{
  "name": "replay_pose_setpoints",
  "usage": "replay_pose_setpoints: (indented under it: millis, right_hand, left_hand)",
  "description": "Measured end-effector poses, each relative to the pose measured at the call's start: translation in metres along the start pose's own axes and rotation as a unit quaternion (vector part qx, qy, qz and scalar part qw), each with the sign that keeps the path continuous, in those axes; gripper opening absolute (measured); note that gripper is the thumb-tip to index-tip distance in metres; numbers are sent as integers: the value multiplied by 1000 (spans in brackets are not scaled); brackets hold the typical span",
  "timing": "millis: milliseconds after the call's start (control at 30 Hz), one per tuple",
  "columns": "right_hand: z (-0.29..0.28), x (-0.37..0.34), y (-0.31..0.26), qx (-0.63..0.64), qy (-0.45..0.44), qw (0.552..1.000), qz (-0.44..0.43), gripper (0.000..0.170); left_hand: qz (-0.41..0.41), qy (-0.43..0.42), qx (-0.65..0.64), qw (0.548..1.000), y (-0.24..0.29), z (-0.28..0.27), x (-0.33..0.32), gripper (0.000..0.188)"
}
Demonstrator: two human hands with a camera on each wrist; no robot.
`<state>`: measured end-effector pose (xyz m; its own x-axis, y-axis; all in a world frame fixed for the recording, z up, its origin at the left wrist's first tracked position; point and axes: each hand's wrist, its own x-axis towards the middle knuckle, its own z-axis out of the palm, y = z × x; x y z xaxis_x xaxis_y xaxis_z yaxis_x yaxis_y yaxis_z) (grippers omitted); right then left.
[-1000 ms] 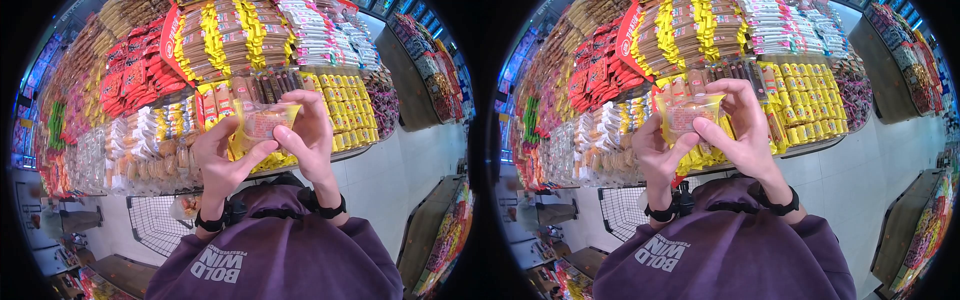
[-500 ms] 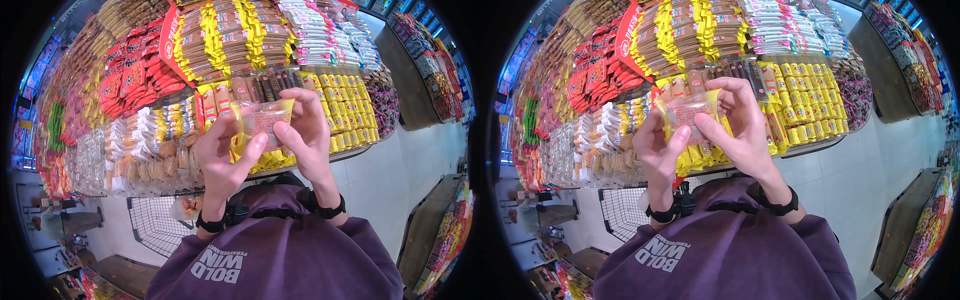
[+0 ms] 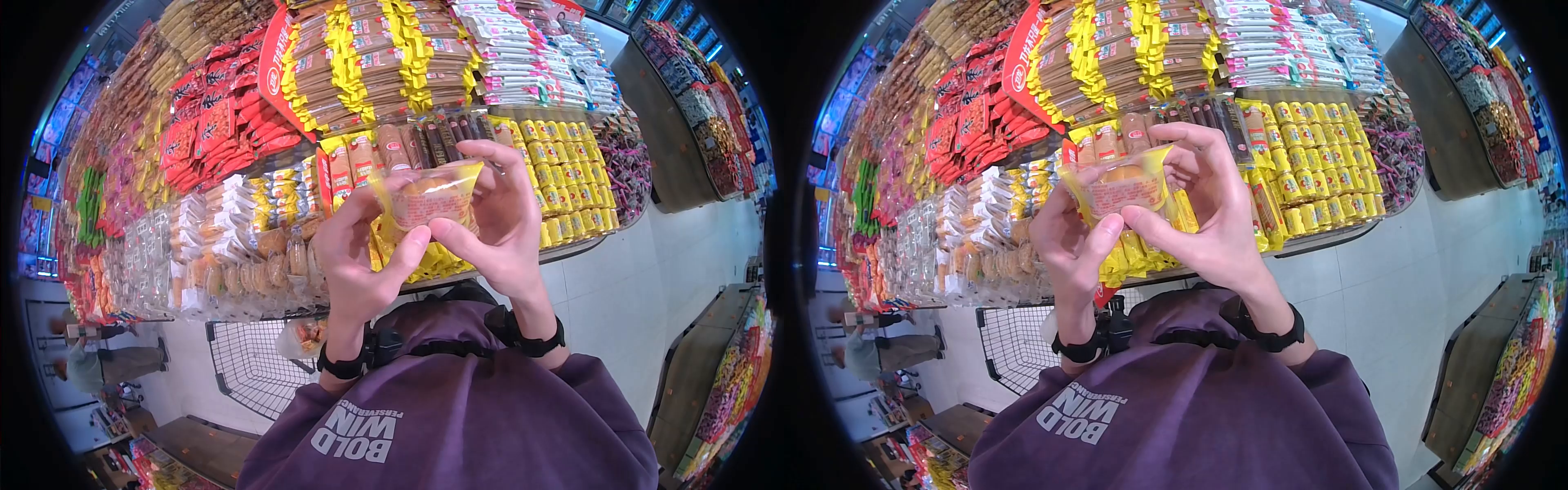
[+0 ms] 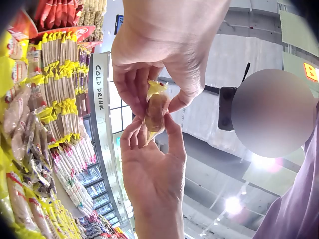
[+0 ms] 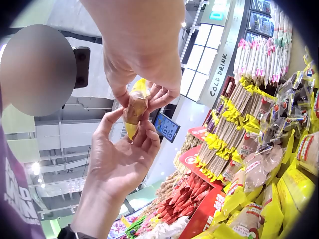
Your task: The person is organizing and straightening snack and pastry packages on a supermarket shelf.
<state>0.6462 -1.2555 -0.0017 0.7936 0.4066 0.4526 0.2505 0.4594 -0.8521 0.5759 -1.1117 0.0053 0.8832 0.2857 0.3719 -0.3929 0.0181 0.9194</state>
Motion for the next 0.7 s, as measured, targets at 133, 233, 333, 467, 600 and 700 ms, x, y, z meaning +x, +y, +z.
replay_pose_setpoints:
  millis: [133, 233, 333, 467, 600, 700]
  right_hand:
    - [-2, 0, -1, -37, -4, 999, -18, 66]
    - [-7, -3, 1, -57, -11, 998, -32, 54]
    - [-13, 1, 3, -77, -52, 992, -90, 33]
    - [-14, 2, 2, -150, -44, 977, -146, 31]
    - [-14, 2, 1, -173, -31, 971, -161, 29]
    - [-8, 1, -7, -135, -35, 983, -124, 34]
  left_hand:
    - [43, -25, 26, 998, -5, -5, 1, 45]
    - [99, -38, 49, 993, -8, -6, 6, 44]
    - [142, -49, 91, 984, -9, -9, 10, 42]
    - [173, -36, 126, 976, -9, -11, 9, 40]
    - [184, -27, 107, 977, -13, -11, 9, 38]
    - [192, -8, 116, 974, -11, -9, 9, 36]
